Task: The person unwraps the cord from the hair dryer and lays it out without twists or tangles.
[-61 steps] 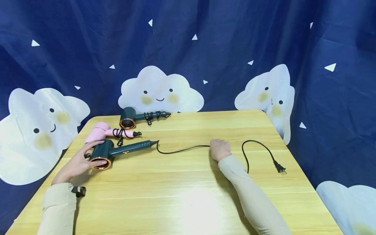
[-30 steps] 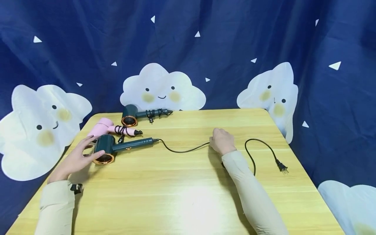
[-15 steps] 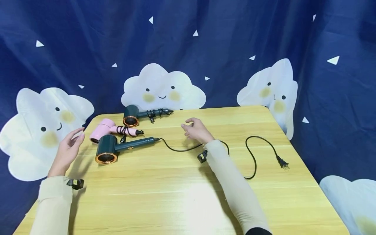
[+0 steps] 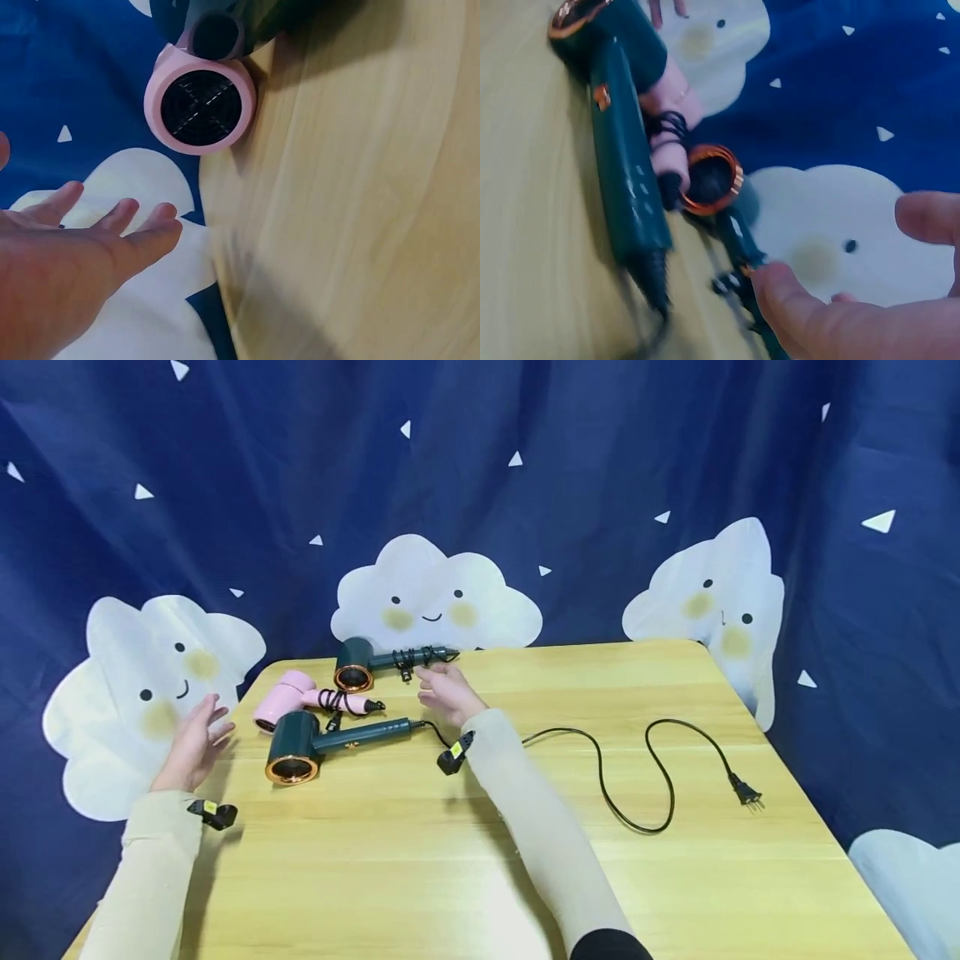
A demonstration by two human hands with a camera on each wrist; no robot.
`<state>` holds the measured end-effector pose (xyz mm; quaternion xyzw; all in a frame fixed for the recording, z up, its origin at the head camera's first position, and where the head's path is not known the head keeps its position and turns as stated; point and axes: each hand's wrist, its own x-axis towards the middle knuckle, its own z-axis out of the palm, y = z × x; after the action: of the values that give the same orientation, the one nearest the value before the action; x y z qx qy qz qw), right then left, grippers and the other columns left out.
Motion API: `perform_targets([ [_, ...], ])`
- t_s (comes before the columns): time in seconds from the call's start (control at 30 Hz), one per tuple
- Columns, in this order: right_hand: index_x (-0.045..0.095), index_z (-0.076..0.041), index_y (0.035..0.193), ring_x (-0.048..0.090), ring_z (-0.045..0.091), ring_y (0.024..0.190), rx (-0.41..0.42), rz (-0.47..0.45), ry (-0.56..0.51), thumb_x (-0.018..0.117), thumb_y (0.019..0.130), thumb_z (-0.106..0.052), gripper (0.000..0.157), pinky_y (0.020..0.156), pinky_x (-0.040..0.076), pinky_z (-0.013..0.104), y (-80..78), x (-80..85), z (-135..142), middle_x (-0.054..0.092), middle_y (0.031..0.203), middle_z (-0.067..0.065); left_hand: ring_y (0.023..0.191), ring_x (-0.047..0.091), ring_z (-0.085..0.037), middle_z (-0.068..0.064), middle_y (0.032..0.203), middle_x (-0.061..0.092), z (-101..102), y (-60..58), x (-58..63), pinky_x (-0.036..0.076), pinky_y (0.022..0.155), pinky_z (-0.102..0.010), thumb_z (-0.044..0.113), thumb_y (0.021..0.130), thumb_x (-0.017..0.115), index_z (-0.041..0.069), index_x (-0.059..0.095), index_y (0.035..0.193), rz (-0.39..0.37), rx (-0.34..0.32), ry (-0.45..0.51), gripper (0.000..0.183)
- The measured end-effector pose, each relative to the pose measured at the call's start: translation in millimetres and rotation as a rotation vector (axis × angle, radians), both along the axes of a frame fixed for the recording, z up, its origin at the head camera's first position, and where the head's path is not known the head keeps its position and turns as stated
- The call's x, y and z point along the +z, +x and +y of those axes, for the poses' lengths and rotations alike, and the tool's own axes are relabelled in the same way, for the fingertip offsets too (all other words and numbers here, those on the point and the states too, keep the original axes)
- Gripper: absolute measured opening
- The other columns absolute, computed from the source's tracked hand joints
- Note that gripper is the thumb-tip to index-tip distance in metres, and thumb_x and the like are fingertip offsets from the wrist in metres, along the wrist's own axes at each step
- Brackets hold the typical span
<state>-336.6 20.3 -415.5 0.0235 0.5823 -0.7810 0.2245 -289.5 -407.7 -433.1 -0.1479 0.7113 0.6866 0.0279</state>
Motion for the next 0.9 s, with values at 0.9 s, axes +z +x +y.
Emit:
perform_targets([
  [0.9,0.046,-0.006,0.155,0.008,0.049,0.159,-0.054,-0.24,-0.187,0.05,0.107,-0.009,0.049,0.126,0.024,0.058,-22.4,-32.1,-94,0.002,0.169,0.035,0.162,0.001,-0.019,-0.01,0.174,-0.015,1,-7.1,-29.6,0.003,0.133,-0.034,0.069,0.102,0.03,0.027,-0.013,0.165,-0.13,-0.046,0.204,0.088],
])
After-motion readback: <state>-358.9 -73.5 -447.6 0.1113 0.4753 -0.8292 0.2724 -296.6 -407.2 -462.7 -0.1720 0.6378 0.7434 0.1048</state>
